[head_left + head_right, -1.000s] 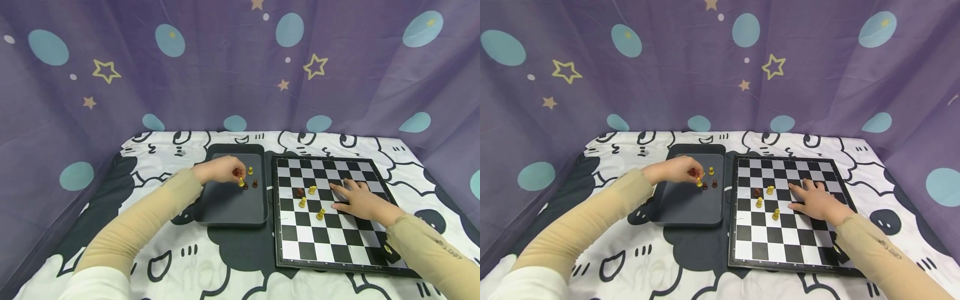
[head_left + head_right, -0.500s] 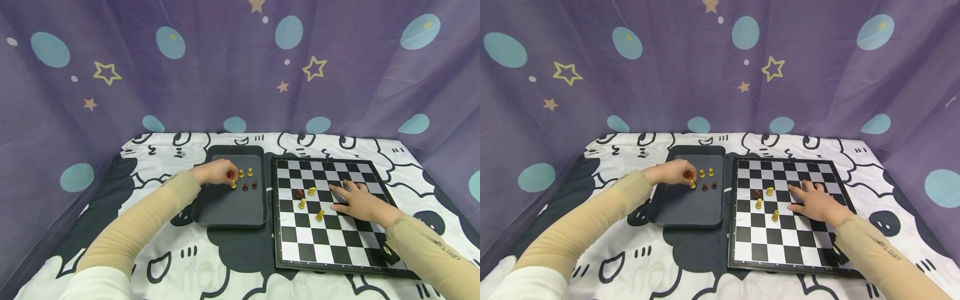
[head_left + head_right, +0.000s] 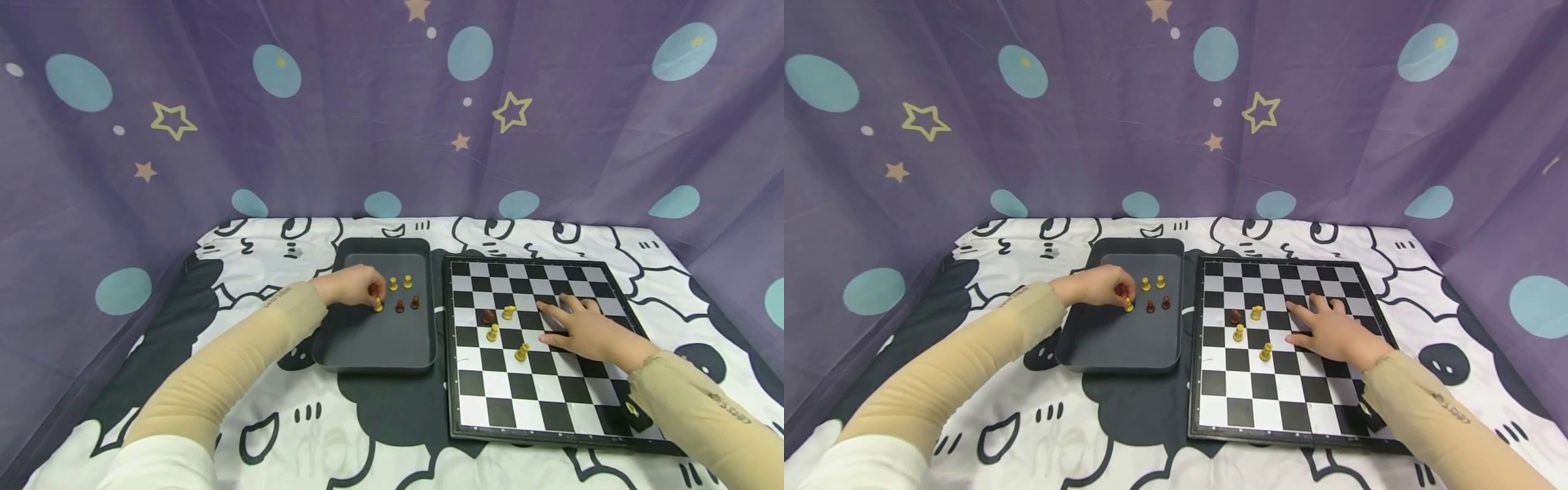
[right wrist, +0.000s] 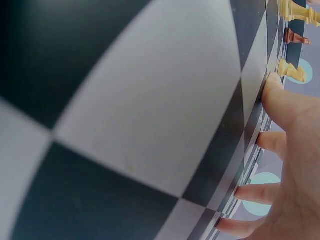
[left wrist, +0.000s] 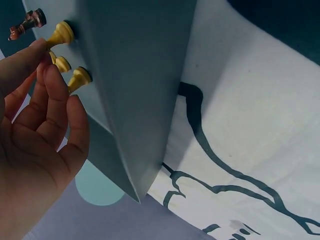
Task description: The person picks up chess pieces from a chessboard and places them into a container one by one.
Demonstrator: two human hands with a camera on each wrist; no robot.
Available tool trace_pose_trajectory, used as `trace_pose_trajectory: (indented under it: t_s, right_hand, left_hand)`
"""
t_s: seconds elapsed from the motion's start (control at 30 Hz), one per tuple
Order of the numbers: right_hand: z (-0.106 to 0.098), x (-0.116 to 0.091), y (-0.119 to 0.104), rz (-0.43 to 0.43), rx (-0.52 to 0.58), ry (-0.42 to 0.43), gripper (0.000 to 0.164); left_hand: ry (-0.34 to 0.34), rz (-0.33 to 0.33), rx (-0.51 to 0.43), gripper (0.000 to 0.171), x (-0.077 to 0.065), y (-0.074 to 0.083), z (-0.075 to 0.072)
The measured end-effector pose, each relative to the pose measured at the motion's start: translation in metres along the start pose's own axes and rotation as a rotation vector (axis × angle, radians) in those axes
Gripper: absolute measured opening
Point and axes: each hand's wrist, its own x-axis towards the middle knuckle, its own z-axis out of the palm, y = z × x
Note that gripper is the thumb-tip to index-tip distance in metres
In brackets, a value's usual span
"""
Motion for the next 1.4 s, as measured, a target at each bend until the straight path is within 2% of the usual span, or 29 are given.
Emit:
trace_pose_trajectory:
  t_s: [0.63,0.93,1.17,1.4]
  right_hand:
    - [0.001,0.002,0.001,0.002,-0.003,-0.007,0.077]
    - [0.000,0.001,0.000,0.005,0.000,-0.006,0.077]
    - [-0.001,-0.001,0.000,-0.007,0.000,-0.001,0.076]
    - [-0.001,-0.001,-0.001,-0.002,0.007,-0.006,0.076]
  left_hand:
    - [-0.005,-0.027,0.006,0.006,-0.005,0.005,-0.008]
    - [0.017,-0.030,-0.009,0.006,-0.008,0.007,-0.013]
    - [0.061,0.004,-0.001,0.011,-0.008,0.013,-0.017]
    - [0.070,0.030,-0.019,0.009,-0.008,0.020,-0.020]
